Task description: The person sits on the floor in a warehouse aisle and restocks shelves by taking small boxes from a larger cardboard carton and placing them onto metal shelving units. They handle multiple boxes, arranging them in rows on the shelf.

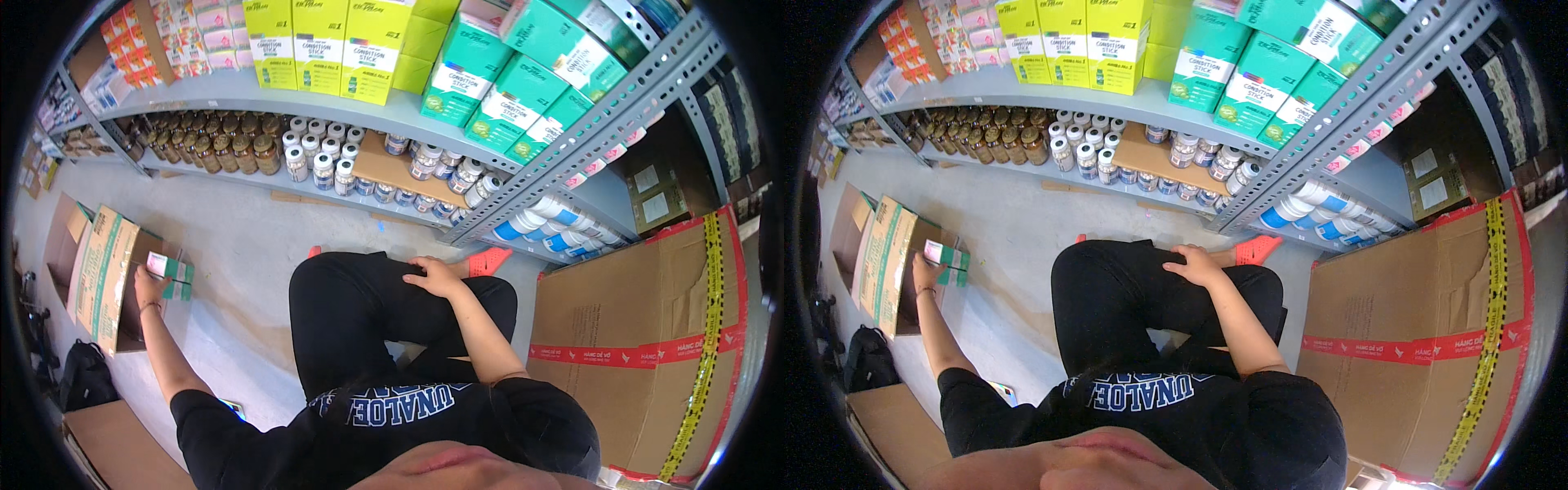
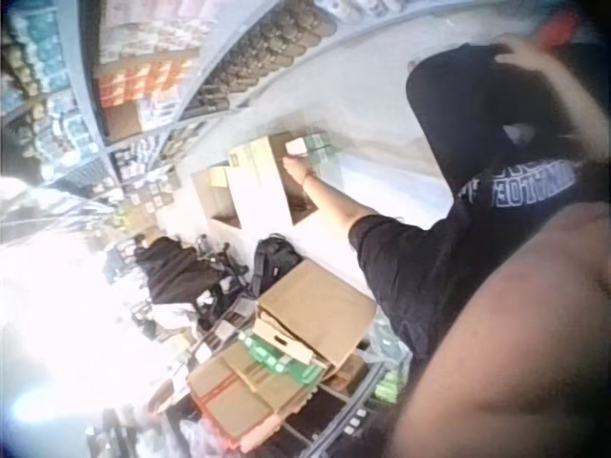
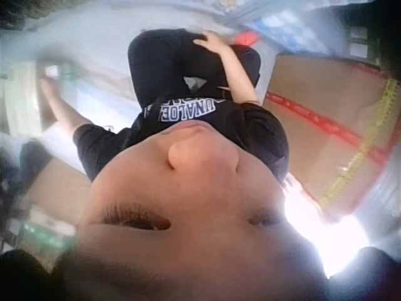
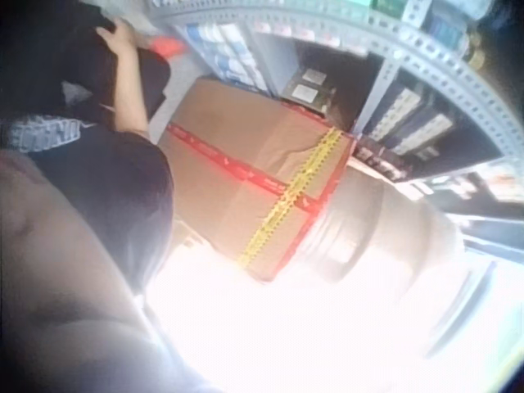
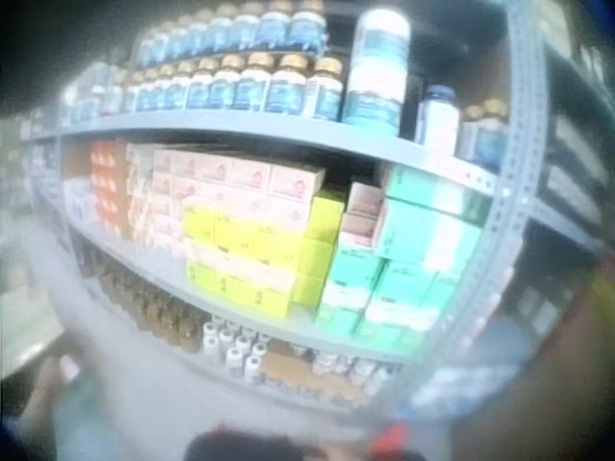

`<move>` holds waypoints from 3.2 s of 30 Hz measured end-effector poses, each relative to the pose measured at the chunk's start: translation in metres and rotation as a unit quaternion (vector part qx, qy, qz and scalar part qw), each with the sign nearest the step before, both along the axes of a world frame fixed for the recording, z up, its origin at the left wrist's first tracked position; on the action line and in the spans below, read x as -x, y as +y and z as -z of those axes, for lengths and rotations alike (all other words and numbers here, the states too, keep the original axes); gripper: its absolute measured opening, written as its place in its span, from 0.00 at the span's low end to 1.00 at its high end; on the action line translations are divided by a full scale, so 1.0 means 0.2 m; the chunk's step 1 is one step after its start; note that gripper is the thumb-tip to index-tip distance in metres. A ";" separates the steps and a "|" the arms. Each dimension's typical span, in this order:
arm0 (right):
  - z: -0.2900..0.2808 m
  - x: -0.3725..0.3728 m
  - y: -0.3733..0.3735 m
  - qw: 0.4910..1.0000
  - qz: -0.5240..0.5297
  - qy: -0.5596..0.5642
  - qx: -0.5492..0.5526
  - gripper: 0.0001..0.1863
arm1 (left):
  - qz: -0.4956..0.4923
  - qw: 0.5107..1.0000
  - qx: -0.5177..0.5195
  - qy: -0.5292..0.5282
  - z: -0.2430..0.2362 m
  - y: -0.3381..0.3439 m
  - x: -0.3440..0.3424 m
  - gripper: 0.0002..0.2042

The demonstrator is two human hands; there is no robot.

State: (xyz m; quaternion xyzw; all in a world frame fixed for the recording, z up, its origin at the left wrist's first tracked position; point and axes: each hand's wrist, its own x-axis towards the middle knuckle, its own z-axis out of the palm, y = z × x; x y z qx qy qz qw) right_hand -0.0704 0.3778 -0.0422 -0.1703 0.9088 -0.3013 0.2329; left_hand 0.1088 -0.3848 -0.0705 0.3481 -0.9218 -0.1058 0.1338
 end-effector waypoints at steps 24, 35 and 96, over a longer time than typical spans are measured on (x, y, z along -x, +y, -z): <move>-1.62 0.15 -0.70 0.712 -0.080 0.698 -0.009 0.22 | 0.539 0.813 -0.162 0.149 -1.38 2.04 0.07 0.32; -2.05 0.62 -0.63 0.652 -0.156 0.639 -0.378 0.26 | 0.568 0.781 -0.230 0.116 -1.18 1.98 0.05 0.32; -1.81 0.07 -0.50 0.921 -0.120 0.269 0.254 0.30 | 0.540 0.809 -0.196 0.123 -1.31 1.99 0.24 0.47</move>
